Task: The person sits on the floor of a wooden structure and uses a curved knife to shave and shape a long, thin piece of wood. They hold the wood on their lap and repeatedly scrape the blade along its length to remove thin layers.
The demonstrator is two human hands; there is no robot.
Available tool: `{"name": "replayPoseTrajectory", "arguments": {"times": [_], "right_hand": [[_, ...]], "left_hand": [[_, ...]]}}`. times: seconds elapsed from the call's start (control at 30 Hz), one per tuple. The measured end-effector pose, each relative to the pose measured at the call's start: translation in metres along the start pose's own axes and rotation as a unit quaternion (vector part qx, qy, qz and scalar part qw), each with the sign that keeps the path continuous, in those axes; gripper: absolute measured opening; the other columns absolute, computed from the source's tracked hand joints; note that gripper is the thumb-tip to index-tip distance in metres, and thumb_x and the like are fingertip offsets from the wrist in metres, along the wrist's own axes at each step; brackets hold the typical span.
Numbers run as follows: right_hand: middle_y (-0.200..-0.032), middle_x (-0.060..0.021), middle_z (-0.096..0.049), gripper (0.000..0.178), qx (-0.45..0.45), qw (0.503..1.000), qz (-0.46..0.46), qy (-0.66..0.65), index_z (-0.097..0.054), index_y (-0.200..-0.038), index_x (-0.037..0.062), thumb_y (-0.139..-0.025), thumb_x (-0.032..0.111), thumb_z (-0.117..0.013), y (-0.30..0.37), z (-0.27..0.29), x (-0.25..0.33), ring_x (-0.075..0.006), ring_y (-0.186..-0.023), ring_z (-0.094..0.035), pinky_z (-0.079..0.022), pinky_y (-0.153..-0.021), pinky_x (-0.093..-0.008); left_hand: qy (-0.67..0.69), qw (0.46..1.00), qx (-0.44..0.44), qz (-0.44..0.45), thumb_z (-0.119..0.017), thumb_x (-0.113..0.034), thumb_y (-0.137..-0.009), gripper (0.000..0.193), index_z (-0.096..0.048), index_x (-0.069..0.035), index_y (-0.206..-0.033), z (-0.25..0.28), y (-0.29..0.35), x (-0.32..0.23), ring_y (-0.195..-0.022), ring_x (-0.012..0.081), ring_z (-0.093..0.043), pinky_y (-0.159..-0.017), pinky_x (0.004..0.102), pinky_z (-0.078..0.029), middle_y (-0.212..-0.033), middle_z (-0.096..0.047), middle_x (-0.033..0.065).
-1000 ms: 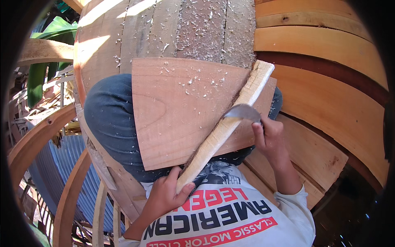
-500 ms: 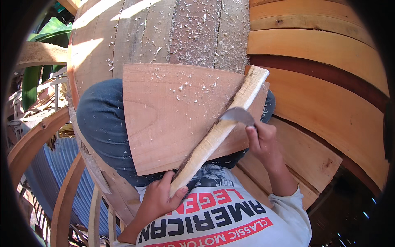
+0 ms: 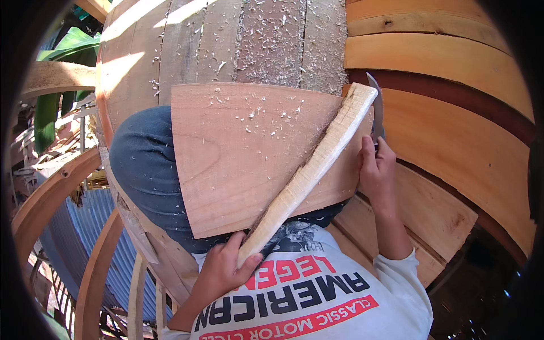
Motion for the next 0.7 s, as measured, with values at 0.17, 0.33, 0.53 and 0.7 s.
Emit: {"name": "replayPoseTrajectory", "arguments": {"times": [0.17, 0.33, 0.53, 0.7], "right_hand": [[-0.049, -0.0025, -0.044, 0.043, 0.013, 0.999, -0.032, -0.013, -0.055, -0.064, -0.0038, -0.097, 0.024, -0.057, 0.008, -0.003, -0.002, -0.0079, -0.05, -0.036, -0.031, -0.044, -0.0313], [-0.054, -0.0083, -0.056, 0.036, 0.089, 0.989, -0.113, -0.036, -0.062, -0.072, -0.0057, -0.086, 0.026, -0.071, 0.037, -0.007, -0.006, -0.0089, -0.051, -0.046, -0.039, -0.047, -0.0301], [-0.059, -0.0081, -0.061, 0.029, 0.101, 0.986, -0.116, -0.072, -0.066, -0.076, -0.0048, -0.077, 0.023, -0.077, 0.061, -0.003, -0.016, -0.0101, -0.052, -0.053, -0.044, -0.051, -0.0268], [-0.061, -0.0079, -0.063, 0.026, 0.035, 0.985, -0.108, -0.129, -0.067, -0.079, -0.0035, -0.077, 0.021, -0.076, 0.073, 0.008, -0.023, -0.0095, -0.053, -0.056, -0.046, -0.052, -0.0268]], "left_hand": [[0.018, 1.0, -0.004, -0.005, -0.059, -0.04, -0.089, 0.048, -0.051, 0.004, -0.105, 0.0, 0.001, -0.004, -0.075, 0.0467, -0.062, -0.062, 0.0459, -0.048, -0.074, -0.06, 0.0287], [0.036, 0.999, 0.002, 0.032, -0.056, -0.04, -0.09, 0.047, -0.051, 0.005, -0.104, -0.001, 0.003, -0.012, -0.077, 0.0477, -0.06, -0.065, 0.0439, -0.047, -0.076, -0.059, 0.0289], [0.057, 0.998, -0.031, 0.013, -0.053, -0.043, -0.092, 0.047, -0.051, 0.003, -0.1, -0.005, 0.007, -0.013, -0.058, 0.0257, -0.051, -0.058, 0.0361, -0.042, -0.065, -0.052, 0.0151], [0.199, 0.979, 0.035, 0.007, -0.053, -0.054, -0.09, 0.053, -0.046, -0.002, -0.091, -0.005, 0.008, -0.009, -0.054, 0.0081, -0.037, -0.048, 0.0242, -0.031, -0.066, -0.043, 0.0007]]}}
Point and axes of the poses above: each hand's wrist, its own y-axis away from the middle knuckle, its own z-axis out of the back of the hand, x = y × z, the point moved 5 cm from there along -y, towards the middle knuckle
